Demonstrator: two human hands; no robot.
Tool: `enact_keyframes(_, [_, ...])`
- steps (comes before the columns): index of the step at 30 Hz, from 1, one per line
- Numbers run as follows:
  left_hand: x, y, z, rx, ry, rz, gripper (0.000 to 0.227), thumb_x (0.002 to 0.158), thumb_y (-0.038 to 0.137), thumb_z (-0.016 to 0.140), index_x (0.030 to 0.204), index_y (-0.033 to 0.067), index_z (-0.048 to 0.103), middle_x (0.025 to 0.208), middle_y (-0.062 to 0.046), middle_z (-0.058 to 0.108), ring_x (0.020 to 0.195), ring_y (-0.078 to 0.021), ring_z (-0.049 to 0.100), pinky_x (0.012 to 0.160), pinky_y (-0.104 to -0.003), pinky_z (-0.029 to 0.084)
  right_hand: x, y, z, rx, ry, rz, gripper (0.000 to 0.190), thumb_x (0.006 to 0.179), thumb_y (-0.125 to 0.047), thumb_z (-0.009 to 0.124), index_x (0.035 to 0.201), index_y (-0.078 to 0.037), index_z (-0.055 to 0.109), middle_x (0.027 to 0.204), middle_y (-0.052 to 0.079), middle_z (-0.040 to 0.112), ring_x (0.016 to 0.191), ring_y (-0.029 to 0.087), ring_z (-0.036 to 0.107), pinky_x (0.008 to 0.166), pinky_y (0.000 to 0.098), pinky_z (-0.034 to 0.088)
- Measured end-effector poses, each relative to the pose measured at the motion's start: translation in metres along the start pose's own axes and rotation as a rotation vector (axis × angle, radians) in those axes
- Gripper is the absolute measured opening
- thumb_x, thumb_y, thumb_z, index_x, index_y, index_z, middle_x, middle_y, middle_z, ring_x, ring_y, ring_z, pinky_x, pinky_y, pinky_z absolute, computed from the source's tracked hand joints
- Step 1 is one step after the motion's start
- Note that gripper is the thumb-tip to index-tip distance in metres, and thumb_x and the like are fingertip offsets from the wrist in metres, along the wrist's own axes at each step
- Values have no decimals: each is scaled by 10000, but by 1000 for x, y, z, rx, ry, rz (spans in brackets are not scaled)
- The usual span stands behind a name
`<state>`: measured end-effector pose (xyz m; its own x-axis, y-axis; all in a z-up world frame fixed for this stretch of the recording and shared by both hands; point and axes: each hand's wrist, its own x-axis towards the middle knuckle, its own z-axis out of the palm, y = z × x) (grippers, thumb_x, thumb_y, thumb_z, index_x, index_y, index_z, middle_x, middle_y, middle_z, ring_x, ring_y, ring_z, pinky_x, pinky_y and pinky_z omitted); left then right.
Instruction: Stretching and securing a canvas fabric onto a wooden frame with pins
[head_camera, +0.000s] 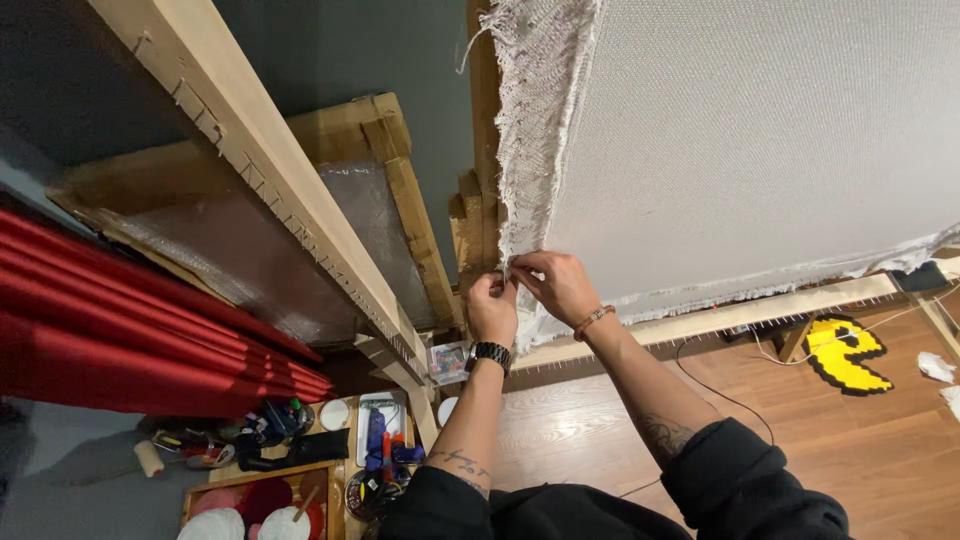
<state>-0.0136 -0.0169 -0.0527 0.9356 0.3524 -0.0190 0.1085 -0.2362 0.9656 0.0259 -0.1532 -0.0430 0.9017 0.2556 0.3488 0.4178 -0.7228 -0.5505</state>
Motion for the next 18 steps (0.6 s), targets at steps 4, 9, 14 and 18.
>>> enact_keyframes(4, [-4, -1, -1, -9, -45, 58, 109, 929, 118, 650, 903, 54, 735, 838, -135, 764, 883, -335, 749, 781, -411, 561, 1, -2, -2, -33, -7, -4, 131, 973, -252, 714, 1070, -197, 783, 911, 53, 808, 881, 303, 771, 796, 428, 609])
enact_keyframes(9, [12, -23, -1, 6, -151, 120, 112, 948, 130, 648, 846, 86, 631, 794, -77, 707, 831, -262, 718, 733, -390, 537, 1, -8, -7, 16, -16, 4, 122, 965, -245, 714, 1062, -187, 762, 930, 61, 797, 899, 308, 762, 794, 428, 605])
enact_keyframes(14, [21, -34, 1, 65, -131, 126, 136, 943, 177, 669, 832, 103, 642, 804, -109, 724, 858, -303, 737, 746, -391, 548, 1, -11, -8, 52, -11, 17, 121, 969, -214, 706, 1061, -155, 760, 945, 80, 798, 911, 319, 764, 799, 437, 605])
enact_keyframes(18, [24, -33, -5, 40, -102, 165, 144, 921, 144, 690, 797, 78, 658, 789, -161, 720, 839, -335, 739, 737, -387, 569, 0, -7, -8, 55, -28, -2, 130, 985, -234, 697, 1076, -157, 747, 948, 89, 789, 931, 325, 759, 811, 442, 606])
